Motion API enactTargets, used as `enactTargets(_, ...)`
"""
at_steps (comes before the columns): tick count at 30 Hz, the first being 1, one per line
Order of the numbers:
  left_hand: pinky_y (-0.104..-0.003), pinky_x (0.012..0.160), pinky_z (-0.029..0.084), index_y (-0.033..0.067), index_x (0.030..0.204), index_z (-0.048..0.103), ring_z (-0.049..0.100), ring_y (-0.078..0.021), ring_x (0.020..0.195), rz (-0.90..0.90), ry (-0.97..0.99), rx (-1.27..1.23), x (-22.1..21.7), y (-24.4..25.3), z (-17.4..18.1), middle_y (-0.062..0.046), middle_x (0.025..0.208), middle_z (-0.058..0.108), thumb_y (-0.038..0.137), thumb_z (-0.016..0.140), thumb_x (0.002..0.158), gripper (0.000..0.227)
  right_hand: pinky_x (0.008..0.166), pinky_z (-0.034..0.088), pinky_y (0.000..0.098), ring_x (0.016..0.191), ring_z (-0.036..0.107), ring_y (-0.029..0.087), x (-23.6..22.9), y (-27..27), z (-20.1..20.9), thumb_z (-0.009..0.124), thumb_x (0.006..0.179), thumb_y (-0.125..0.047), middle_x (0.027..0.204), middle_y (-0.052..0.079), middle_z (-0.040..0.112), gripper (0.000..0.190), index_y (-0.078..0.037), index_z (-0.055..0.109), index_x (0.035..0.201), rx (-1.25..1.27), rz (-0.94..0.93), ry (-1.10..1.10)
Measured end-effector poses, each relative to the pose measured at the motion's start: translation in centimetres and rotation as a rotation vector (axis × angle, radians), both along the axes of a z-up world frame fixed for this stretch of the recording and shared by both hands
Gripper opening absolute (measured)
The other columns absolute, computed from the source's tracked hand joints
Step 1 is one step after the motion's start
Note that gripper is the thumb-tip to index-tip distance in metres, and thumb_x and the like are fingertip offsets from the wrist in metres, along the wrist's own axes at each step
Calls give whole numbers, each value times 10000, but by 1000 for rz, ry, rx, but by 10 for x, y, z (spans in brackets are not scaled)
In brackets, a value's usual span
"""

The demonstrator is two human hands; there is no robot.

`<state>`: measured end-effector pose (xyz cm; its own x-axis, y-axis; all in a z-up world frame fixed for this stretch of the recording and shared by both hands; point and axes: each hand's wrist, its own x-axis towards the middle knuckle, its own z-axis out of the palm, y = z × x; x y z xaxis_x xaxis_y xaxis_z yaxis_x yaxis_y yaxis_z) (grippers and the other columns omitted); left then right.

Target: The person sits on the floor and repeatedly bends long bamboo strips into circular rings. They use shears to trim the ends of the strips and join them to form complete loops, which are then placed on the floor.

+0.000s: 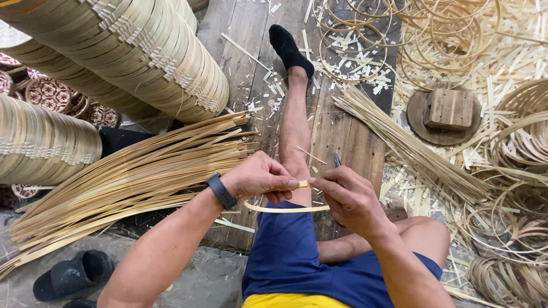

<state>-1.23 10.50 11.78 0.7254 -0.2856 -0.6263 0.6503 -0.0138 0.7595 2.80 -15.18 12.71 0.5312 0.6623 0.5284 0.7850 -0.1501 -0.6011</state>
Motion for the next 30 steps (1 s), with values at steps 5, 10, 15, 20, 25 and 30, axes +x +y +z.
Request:
enactTargets(5,-216,473,505,-13,918,806,646,-82,551,-134,-8,4,0,-8,-5,-70,736,756,261,782,899,276,656,547,348,833,662,227,-4,-7,-2,685,717,137,970,83,624,482,-107,757,1126,-2,71,72)
enactTargets(10,-185,452,408,51,1002,815,554,-32,544,-227,102,-78,-1,-11,-8,10,708,688,290,739,936,259,650,563,329,824,691,209,-10,-10,1,704,711,132,956,63,646,480,-123,758,1114,-13,67,117)
enactTargets(15,-190,457,406,11,1002,800,552,-41,547,-174,87,-128,-4,-17,0,1,709,692,265,715,957,272,649,565,321,829,690,202,3,-19,-3,742,752,9,963,87,664,334,-82,742,1074,41,37,74)
enactTargets(20,-224,506,450,-35,1066,765,579,-80,562,36,-56,-366,-7,-17,16,-47,740,713,191,699,962,258,488,395,310,553,552,147,36,-33,-27,619,974,-383,684,33,561,372,-64,648,785,-91,-338,53)
enactTargets(25,-203,473,367,-59,1073,770,495,-47,530,201,-217,-454,-16,-31,4,-29,716,675,201,683,1003,283,506,340,311,548,450,144,37,-40,-63,478,1093,-534,655,35,421,618,-42,489,719,102,-385,142)
enactTargets(30,-215,468,340,-69,1031,754,478,-66,530,353,-300,-538,-24,-28,-17,-52,716,667,184,691,1002,262,461,366,258,539,474,102,48,-32,-98,484,1087,-565,655,-30,510,612,-87,558,713,332,-408,518)
